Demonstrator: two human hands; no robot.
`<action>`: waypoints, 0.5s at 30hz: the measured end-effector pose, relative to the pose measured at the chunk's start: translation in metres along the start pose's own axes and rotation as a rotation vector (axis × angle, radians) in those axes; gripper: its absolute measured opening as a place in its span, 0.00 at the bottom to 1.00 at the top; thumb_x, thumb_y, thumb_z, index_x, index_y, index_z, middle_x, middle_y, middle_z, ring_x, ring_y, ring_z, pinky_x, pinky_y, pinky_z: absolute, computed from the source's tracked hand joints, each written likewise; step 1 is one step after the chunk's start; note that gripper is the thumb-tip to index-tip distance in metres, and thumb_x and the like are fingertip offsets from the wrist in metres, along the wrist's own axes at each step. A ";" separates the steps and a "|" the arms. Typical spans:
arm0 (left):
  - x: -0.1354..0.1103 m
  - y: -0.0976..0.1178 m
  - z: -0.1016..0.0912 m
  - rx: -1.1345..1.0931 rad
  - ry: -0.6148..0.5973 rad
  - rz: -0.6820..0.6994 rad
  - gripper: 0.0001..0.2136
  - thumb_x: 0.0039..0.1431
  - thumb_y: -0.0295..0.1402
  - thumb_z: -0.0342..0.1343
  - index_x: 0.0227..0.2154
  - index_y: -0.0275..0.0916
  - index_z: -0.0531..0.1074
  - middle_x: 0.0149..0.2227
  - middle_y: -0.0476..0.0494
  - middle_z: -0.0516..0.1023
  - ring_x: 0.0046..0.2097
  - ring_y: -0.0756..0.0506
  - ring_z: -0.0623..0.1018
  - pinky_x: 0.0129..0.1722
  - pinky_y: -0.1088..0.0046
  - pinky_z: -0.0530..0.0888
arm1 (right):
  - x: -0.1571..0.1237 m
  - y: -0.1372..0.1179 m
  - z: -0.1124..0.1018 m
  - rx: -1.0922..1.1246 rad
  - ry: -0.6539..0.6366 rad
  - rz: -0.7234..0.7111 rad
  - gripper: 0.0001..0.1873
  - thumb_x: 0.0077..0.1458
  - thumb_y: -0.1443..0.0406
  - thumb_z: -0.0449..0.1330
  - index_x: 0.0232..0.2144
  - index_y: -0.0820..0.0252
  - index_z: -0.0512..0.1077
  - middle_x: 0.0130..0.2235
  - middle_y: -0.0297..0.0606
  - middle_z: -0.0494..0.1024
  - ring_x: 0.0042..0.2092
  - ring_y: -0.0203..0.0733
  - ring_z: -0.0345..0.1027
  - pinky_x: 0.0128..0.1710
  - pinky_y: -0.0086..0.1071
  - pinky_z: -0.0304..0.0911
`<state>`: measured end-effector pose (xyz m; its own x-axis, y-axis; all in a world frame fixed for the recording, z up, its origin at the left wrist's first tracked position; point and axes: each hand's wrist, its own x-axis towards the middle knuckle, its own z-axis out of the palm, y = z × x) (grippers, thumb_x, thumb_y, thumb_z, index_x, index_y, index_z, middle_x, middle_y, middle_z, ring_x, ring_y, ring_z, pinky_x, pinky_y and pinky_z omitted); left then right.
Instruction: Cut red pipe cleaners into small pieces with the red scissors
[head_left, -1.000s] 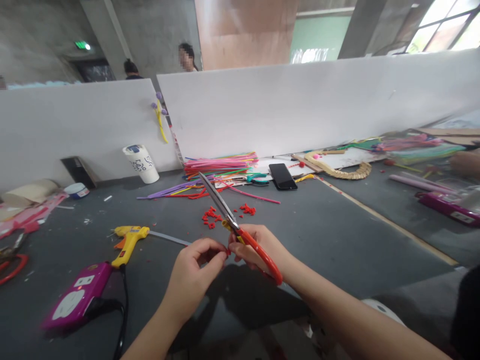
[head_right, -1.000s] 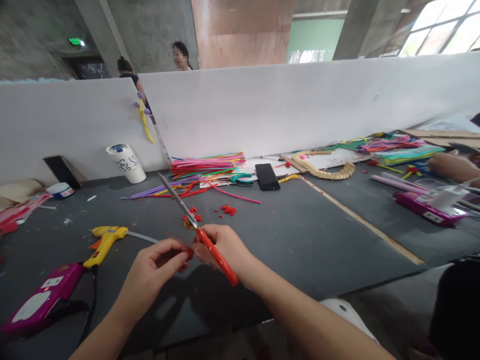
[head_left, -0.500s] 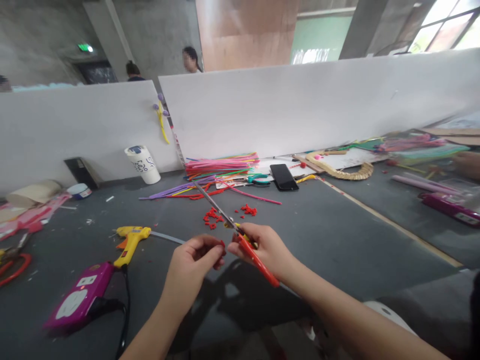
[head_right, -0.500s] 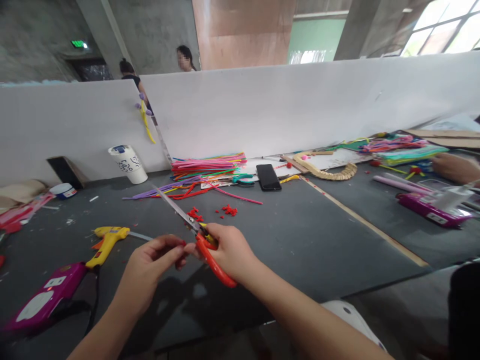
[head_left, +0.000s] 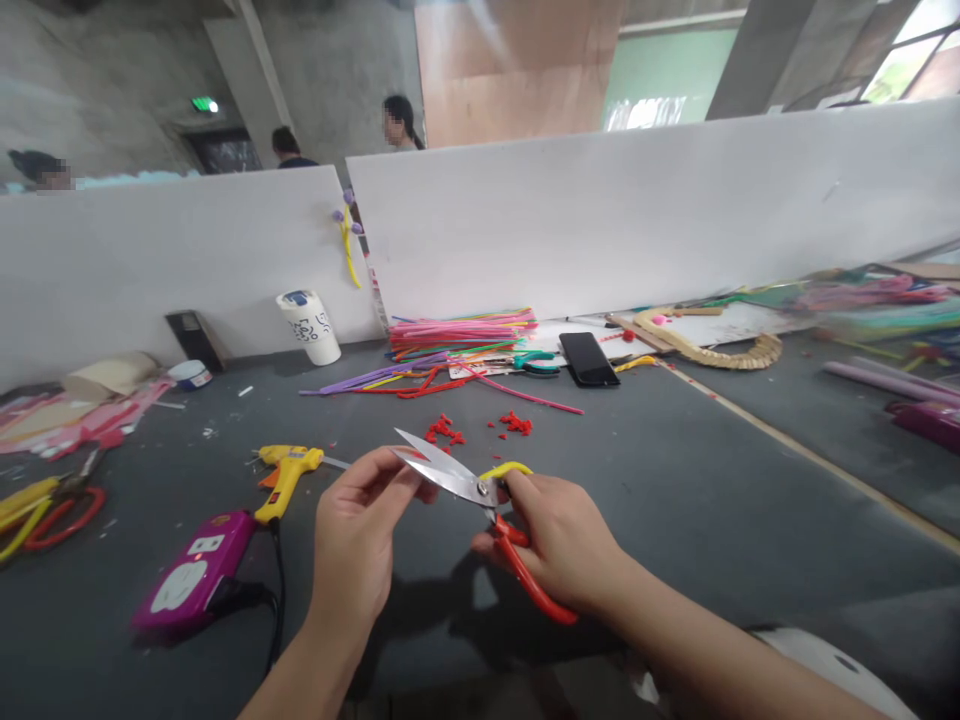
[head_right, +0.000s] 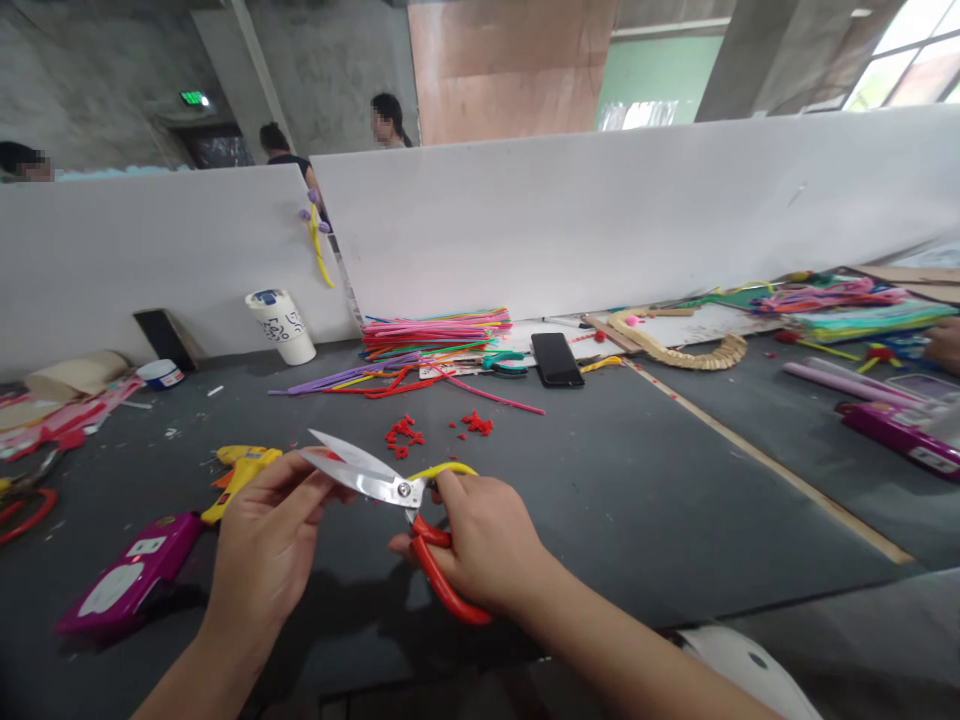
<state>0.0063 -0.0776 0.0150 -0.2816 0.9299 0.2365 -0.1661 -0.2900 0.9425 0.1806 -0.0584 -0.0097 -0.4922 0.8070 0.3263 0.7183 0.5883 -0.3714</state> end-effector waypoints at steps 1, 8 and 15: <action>0.000 0.000 0.000 -0.006 0.005 -0.001 0.02 0.46 0.28 0.57 0.26 0.38 0.73 0.21 0.53 0.73 0.25 0.53 0.70 0.27 0.80 0.68 | 0.000 0.000 0.000 0.003 0.011 -0.009 0.25 0.48 0.45 0.48 0.31 0.61 0.64 0.29 0.39 0.71 0.29 0.42 0.64 0.27 0.30 0.52; 0.000 0.001 0.000 -0.026 -0.016 0.019 0.02 0.46 0.28 0.57 0.26 0.39 0.74 0.21 0.53 0.73 0.25 0.54 0.70 0.27 0.80 0.68 | -0.001 0.000 0.002 -0.021 0.021 -0.024 0.24 0.49 0.46 0.48 0.30 0.61 0.63 0.27 0.38 0.71 0.28 0.42 0.64 0.26 0.29 0.50; 0.001 0.000 0.000 -0.015 -0.031 0.023 0.02 0.47 0.28 0.57 0.26 0.40 0.74 0.21 0.53 0.73 0.25 0.53 0.70 0.27 0.80 0.68 | -0.001 0.000 0.001 -0.057 0.008 -0.015 0.21 0.50 0.48 0.48 0.28 0.61 0.62 0.25 0.38 0.70 0.27 0.41 0.63 0.26 0.29 0.50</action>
<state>0.0055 -0.0769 0.0156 -0.2561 0.9296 0.2650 -0.1740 -0.3140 0.9333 0.1808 -0.0590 -0.0108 -0.4992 0.7975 0.3388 0.7376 0.5963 -0.3167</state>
